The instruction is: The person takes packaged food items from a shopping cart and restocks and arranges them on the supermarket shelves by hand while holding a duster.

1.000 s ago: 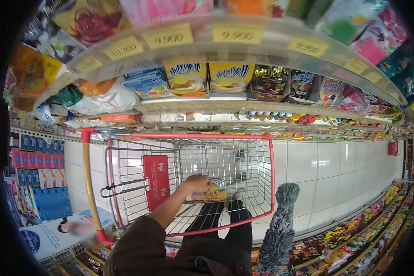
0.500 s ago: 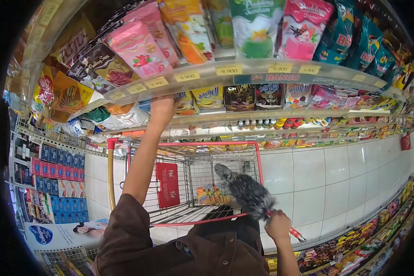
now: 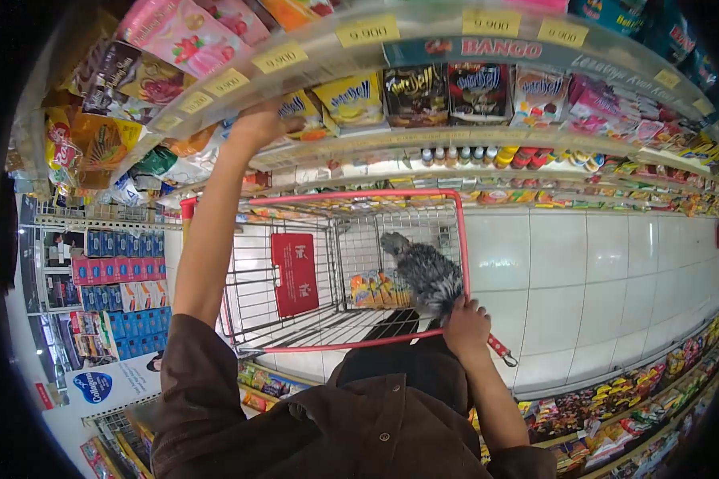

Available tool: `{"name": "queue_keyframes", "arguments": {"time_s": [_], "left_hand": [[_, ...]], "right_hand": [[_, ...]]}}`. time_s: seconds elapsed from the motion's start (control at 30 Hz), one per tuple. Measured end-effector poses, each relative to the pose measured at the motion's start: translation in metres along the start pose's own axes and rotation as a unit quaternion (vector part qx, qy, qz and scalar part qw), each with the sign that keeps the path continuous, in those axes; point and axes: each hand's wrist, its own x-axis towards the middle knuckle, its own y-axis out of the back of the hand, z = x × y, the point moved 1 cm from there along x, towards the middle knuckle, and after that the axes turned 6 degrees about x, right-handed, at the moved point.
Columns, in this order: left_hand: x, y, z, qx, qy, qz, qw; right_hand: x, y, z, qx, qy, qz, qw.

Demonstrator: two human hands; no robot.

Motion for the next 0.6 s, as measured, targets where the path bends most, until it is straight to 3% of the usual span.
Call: {"name": "queue_keyframes", "arguments": {"time_s": [0.13,0.2,0.33,0.4,0.47,0.53,0.6], "left_hand": [[-0.001,-0.017,-0.006,-0.006,-0.021,0.083,0.996],[-0.005,-0.015,-0.004,-0.010,-0.046,0.109,0.993],[-0.006,-0.022,-0.006,0.030,-0.099,0.206,0.973],[-0.003,-0.020,-0.008,0.018,-0.077,0.183,0.980],[-0.002,-0.015,-0.008,0.001,-0.049,0.095,0.994],[0.002,-0.013,-0.011,0.018,-0.067,0.089,0.994],[0.004,-0.007,-0.013,0.036,-0.081,0.082,0.993]], "right_hand": [[0.008,0.005,-0.008,-0.002,-0.013,0.058,0.998],[0.019,0.007,-0.013,0.034,0.006,0.196,0.980],[0.074,0.024,-0.026,0.173,-0.050,0.245,0.953],[0.115,0.028,-0.029,0.203,-0.078,0.227,0.949],[0.139,0.016,-0.023,0.230,-0.107,0.212,0.944],[0.158,0.004,-0.017,0.224,-0.138,0.209,0.942],[0.158,-0.002,-0.019,0.209,-0.124,0.273,0.931]]}}
